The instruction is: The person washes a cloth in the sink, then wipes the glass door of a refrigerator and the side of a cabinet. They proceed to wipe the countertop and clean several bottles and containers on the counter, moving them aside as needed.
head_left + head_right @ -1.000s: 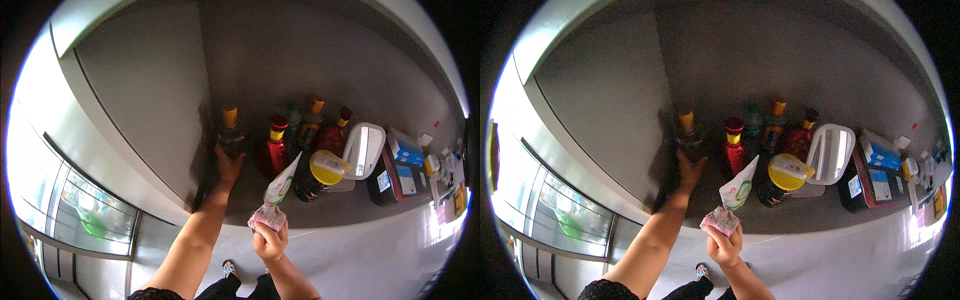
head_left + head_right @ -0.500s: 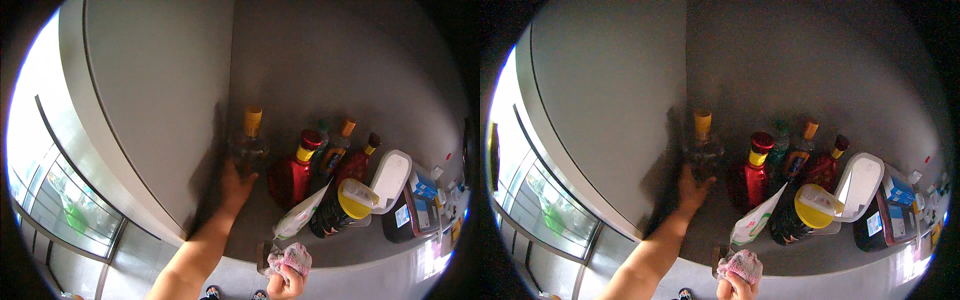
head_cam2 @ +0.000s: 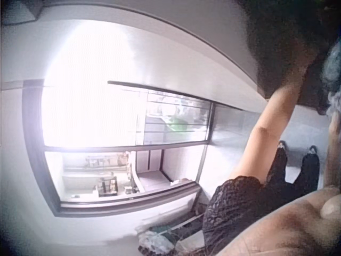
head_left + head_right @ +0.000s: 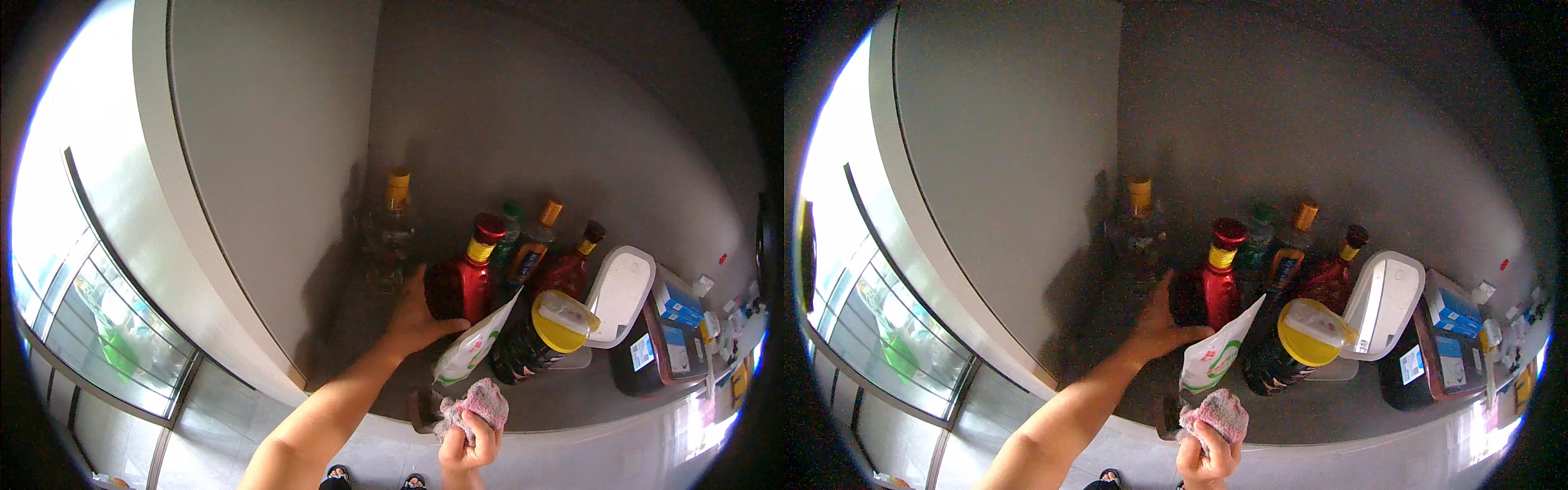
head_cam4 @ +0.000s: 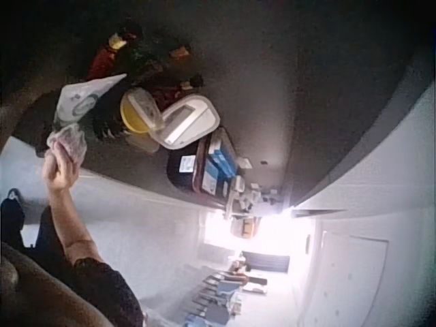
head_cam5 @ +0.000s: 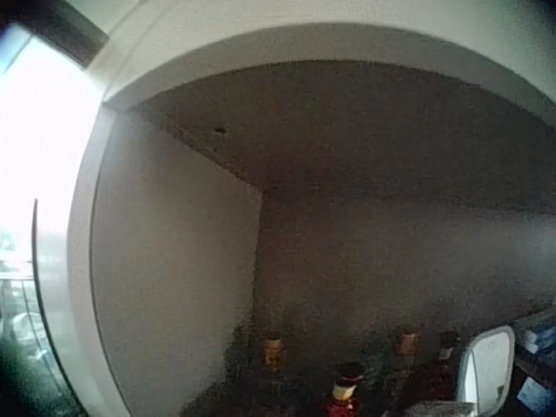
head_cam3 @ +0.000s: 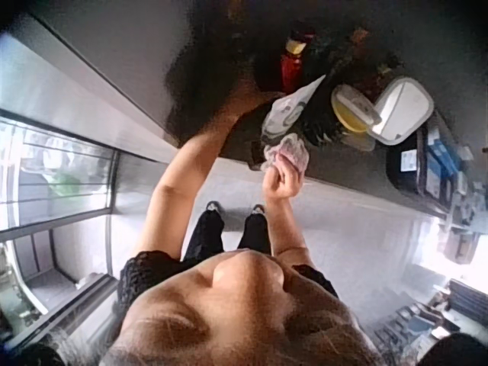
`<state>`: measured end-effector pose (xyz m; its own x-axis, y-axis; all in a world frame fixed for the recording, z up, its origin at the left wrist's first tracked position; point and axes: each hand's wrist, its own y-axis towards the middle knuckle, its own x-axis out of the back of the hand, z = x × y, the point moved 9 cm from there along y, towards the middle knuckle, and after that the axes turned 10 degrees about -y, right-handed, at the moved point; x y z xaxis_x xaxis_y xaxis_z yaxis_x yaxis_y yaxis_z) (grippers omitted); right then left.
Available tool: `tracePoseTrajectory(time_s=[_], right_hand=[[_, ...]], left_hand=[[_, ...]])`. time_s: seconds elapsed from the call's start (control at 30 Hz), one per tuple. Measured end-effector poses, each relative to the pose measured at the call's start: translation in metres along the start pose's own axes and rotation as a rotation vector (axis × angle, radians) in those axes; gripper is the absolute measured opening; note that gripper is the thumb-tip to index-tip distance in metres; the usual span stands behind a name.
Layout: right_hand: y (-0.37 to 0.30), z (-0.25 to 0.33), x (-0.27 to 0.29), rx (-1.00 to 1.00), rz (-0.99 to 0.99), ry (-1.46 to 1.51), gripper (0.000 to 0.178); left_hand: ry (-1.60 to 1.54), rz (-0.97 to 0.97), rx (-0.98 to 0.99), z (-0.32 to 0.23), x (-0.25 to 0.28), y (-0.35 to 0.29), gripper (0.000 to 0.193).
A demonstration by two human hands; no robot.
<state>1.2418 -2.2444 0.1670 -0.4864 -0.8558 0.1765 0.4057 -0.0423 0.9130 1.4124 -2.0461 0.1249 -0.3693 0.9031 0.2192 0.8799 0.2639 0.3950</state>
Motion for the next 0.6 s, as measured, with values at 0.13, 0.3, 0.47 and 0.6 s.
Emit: tracePoseTrajectory(time_s=[0.13, 0.3, 0.47, 0.6], right_hand=[[-0.007, -0.015, 0.000, -0.031, 0.012, -0.013, 0.030], [-0.013, -0.041, -0.002, -0.228, -0.048, 0.005, 0.029], [-0.015, -0.057, 0.002, -0.344, -0.037, -0.033, 0.034], [-0.013, -0.062, 0.001, -0.434, -0.036, 0.028, 0.039]], left_hand=[[-0.189, 0.076, 0.056, 0.019, -0.020, 0.005, 0.136], [-0.187, 0.072, 0.057, 0.026, -0.027, 0.004, 0.139], [-0.147, 0.102, 0.219, 0.023, -0.008, 0.000, 0.128], [-0.307, 0.201, 0.169, 0.043, -0.011, -0.010, 0.115]])
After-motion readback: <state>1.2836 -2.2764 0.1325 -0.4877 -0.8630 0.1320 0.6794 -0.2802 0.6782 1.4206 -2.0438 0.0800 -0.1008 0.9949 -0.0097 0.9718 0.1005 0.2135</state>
